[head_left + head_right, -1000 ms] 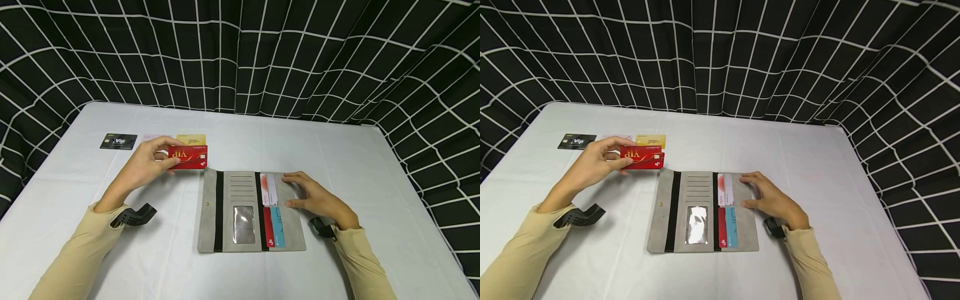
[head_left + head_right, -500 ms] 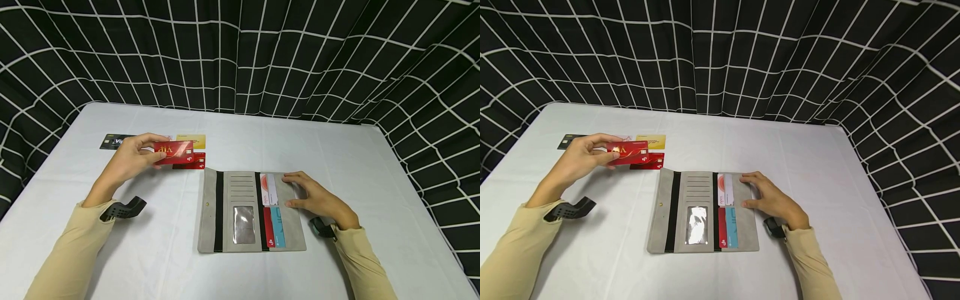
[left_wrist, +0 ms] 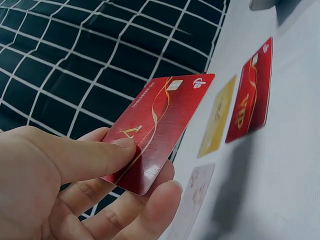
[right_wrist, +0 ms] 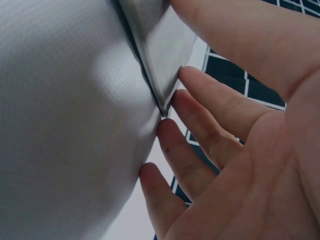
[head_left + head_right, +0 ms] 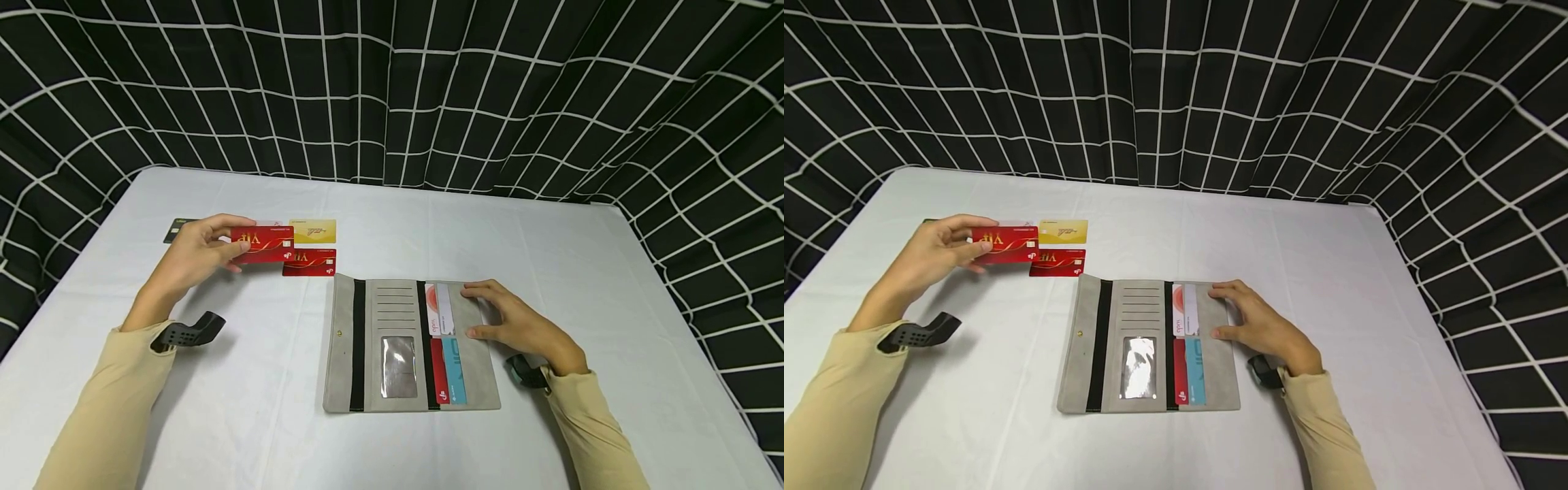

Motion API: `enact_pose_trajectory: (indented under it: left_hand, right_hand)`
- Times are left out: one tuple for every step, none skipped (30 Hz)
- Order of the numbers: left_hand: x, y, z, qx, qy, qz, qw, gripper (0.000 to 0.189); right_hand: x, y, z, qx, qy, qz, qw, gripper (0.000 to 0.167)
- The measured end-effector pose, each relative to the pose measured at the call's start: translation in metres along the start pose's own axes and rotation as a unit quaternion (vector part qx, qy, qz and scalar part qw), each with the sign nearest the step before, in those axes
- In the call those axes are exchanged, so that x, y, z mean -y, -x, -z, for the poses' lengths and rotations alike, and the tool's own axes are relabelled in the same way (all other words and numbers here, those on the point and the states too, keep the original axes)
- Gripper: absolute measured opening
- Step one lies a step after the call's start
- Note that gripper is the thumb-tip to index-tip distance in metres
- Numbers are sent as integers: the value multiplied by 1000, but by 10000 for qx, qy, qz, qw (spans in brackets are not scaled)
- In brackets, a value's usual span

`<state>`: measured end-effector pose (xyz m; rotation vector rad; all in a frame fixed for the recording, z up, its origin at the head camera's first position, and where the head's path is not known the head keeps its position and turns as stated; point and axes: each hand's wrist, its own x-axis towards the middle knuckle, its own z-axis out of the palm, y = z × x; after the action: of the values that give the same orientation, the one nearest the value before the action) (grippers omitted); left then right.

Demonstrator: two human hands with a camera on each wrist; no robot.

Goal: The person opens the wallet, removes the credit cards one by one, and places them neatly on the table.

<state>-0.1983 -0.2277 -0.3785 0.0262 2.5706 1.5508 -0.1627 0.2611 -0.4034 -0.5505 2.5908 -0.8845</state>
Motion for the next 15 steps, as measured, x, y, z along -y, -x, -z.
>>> enact_pose_trajectory:
  left_hand:
    - [1,0,1,-12,-40,16,10000,43]
    - [2,0,2,-18,-79,50,10000,43]
    - [3,0,3,-21,-115,84,9999,43]
    - [4,0,4,-21,-142,114,9998,43]
    - [5,-1,5,-29,-163,146,9998,43]
    - [6,-1,7,-33,-170,175,9997,44]
    - [8,-1,8,-40,-188,193,9996,44]
    - [9,-1,9,-51,-222,215,9995,44]
    - [10,-2,10,-58,-251,230,9994,44]
    - [11,-2,11,-72,-271,243,9993,44]
    - [12,-3,11,-84,-283,261,9992,44]
    - [13,-3,12,-79,-291,269,9992,44]
    - [14,-4,12,-67,-318,289,9991,44]
    - [15,-4,12,-54,-344,340,9988,44]
    - [17,-5,12,-31,-360,360,9987,44]
  right_hand:
    - [0,0,0,4,-18,-11,10000,70]
    - [0,0,0,4,-17,-16,10000,70]
    - [0,0,0,1,-10,-20,10000,70]
    - [0,0,0,0,-6,-24,10000,70]
    - [0,0,0,4,-2,-30,10000,70]
    - [0,0,0,6,8,-37,10000,70]
    - [0,0,0,9,19,-43,10000,71]
    - [0,0,0,7,35,-41,10000,71]
    - [0,0,0,8,37,-44,10000,71]
    - [0,0,0,8,36,-47,10000,71]
    - [0,0,0,8,38,-49,10000,71]
    - [0,0,0,5,41,-50,10000,71]
    - [0,0,0,9,27,-49,10000,71]
    - [0,0,0,11,20,-48,10000,71]
    - [-1,0,0,9,18,-48,10000,71]
